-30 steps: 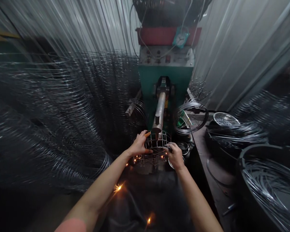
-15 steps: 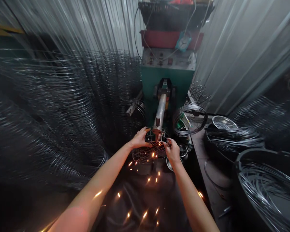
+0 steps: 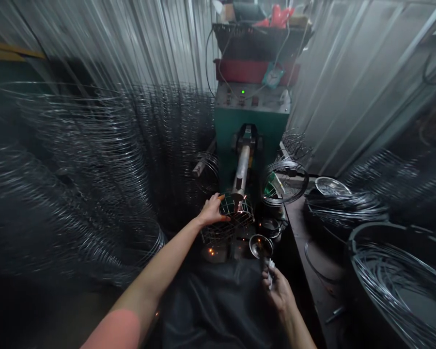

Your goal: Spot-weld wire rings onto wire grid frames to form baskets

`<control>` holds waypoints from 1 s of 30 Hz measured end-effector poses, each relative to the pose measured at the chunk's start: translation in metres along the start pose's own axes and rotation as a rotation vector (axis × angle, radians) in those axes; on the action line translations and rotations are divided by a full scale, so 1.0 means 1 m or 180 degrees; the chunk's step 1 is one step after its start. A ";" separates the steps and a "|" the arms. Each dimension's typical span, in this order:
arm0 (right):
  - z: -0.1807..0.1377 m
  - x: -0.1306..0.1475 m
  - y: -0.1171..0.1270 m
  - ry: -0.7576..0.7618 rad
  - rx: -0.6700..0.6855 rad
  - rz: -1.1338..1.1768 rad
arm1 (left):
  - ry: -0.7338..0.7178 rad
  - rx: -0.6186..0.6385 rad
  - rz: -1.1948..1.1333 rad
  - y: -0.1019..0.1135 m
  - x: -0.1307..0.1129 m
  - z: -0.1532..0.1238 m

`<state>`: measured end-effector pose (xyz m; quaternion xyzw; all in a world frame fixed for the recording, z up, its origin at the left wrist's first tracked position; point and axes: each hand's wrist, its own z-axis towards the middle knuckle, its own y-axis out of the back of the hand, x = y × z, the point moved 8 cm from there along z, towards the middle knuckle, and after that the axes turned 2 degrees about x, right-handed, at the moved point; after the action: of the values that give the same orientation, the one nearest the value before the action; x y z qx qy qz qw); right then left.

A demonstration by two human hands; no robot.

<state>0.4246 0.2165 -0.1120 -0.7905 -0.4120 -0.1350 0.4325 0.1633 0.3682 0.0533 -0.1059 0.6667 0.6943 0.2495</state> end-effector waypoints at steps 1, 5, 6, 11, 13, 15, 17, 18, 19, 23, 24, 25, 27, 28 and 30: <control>-0.005 0.000 0.000 -0.0036 0.0035 0.0018 | 0.0004 0.0004 0.0022 0.001 0.000 -0.001; -0.021 0.008 0.005 0.0170 -0.0137 0.0062 | -0.0033 0.0268 -0.0074 -0.005 0.019 -0.018; -0.024 0.011 0.006 0.0291 -0.0186 0.0065 | 0.0003 0.0346 -0.0140 -0.009 0.029 -0.025; -0.025 0.017 0.021 0.1053 -0.0597 -0.0853 | 0.0525 0.0273 -0.0583 -0.031 0.081 -0.059; -0.028 0.016 0.031 0.1459 -0.0791 -0.1667 | 0.0592 -0.0103 -0.0873 -0.035 0.089 -0.064; -0.031 0.013 0.034 0.1844 -0.0727 -0.2525 | 0.0522 -0.0526 -0.1196 -0.036 0.091 -0.064; -0.034 0.008 0.034 0.2129 -0.0546 -0.3194 | 0.0447 -0.0837 -0.1411 -0.036 0.090 -0.064; -0.036 0.008 0.033 0.2203 -0.0457 -0.3430 | 0.0452 -0.0943 -0.1448 -0.035 0.090 -0.065; -0.037 0.009 0.030 0.2224 -0.0384 -0.3606 | 0.0487 -0.1017 -0.1438 -0.034 0.090 -0.067; -0.054 0.027 -0.008 0.1989 -0.0057 -0.3979 | 0.0465 -0.0976 -0.1129 -0.022 0.076 -0.085; -0.061 0.032 -0.027 0.1935 0.0132 -0.4066 | 0.0345 -0.0875 -0.1014 -0.019 0.067 -0.091; -0.070 0.038 -0.049 0.1925 0.0351 -0.4151 | 0.0217 -0.0755 -0.0885 -0.017 0.056 -0.098; -0.085 0.044 -0.098 0.1919 0.1023 -0.4346 | 0.0006 -0.0494 -0.0613 -0.015 0.033 -0.110; -0.090 0.044 -0.121 0.1883 0.1363 -0.4450 | -0.0077 -0.0374 -0.0479 -0.014 0.020 -0.116; -0.089 0.040 -0.156 0.1731 0.1784 -0.4712 | -0.0224 -0.0193 -0.0247 -0.014 -0.003 -0.123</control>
<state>0.3421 0.2117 0.0527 -0.1189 -0.7244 -0.4627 0.4970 0.1504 0.2470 0.0315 -0.1147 0.6316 0.7073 0.2961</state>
